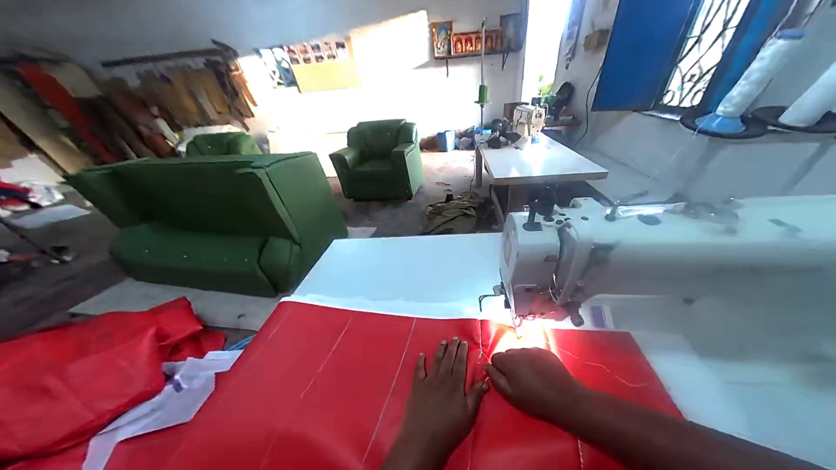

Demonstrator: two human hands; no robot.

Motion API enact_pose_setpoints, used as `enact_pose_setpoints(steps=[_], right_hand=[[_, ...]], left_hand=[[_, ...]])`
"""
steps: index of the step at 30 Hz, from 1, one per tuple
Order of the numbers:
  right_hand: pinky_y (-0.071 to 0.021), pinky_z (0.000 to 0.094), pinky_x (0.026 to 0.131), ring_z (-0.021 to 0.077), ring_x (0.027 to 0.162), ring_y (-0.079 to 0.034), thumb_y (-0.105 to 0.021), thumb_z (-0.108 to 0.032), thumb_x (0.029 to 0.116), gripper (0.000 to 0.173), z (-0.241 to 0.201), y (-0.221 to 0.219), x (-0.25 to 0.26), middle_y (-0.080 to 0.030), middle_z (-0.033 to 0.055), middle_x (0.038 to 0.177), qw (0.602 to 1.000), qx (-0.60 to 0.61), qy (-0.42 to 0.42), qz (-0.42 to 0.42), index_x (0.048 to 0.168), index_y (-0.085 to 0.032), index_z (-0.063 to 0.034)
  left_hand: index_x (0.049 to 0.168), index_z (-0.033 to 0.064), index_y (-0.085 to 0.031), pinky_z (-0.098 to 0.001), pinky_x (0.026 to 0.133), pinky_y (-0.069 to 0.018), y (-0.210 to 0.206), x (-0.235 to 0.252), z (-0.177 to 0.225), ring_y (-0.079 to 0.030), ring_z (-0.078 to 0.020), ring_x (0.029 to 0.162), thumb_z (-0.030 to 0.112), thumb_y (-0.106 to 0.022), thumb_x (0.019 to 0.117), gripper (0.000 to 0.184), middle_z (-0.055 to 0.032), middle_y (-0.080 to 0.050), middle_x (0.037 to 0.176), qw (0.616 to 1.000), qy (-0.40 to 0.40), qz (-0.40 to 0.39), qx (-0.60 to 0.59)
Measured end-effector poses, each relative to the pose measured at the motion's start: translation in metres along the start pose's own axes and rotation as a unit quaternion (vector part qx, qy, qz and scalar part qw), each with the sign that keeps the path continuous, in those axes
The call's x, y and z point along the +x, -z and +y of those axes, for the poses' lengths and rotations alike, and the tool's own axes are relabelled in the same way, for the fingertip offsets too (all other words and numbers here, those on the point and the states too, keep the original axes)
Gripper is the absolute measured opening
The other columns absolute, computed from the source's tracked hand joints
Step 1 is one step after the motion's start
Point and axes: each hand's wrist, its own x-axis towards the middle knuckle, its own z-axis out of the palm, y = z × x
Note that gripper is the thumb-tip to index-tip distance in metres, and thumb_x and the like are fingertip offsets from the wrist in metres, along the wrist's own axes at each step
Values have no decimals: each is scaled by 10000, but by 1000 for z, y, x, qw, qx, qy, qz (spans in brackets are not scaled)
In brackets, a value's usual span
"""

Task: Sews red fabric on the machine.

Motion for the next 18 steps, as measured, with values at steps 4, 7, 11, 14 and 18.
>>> enact_pose_setpoints(steps=[4, 7, 11, 14, 18], right_hand=[[-500, 603, 763, 414, 950, -679, -305, -362, 1102, 512, -10, -10, -28, -674, 226, 953, 997, 27, 64, -27, 997, -635, 14], [-502, 591, 723, 400, 898, -684, -323, -352, 1099, 499, -11, -28, -42, -667, 217, 905, 993, 54, 101, -22, 949, -630, 13], [-502, 539, 640, 361, 783, -684, -364, -350, 1084, 489, -9, -48, -50, -652, 188, 799, 989, 83, 116, 47, 867, -626, 2], [-511, 552, 668, 371, 816, -691, -370, -348, 1089, 489, -7, -44, -50, -668, 200, 836, 987, 76, 135, 40, 897, -641, 10], [-554, 465, 579, 304, 714, -712, -486, -230, 1039, 321, 16, -25, -37, -693, 131, 781, 943, -71, 275, 172, 864, -676, -41]], left_hand=[[1565, 50, -411, -654, 1181, -260, -19, -37, 6, -384, -310, 1505, 531, -265, 1066, 708, -94, -431, 1614, 995, -42, 87, 11], [1519, 21, -475, -657, 1125, -345, -29, -59, 10, -465, -343, 1448, 513, -287, 1052, 703, -114, -495, 1566, 989, -47, 136, 28], [1508, -19, -470, -659, 1125, -338, -30, -70, 13, -465, -377, 1442, 600, -318, 1016, 805, -164, -484, 1563, 991, -22, 129, 37], [1514, -31, -456, -680, 1127, -321, -28, -70, 14, -444, -399, 1452, 648, -317, 999, 862, -187, -462, 1573, 993, -19, 113, 36], [1503, -35, -472, -688, 1116, -331, -29, -70, 12, -459, -405, 1440, 724, -308, 958, 949, -185, -476, 1563, 992, -28, 116, 40]])
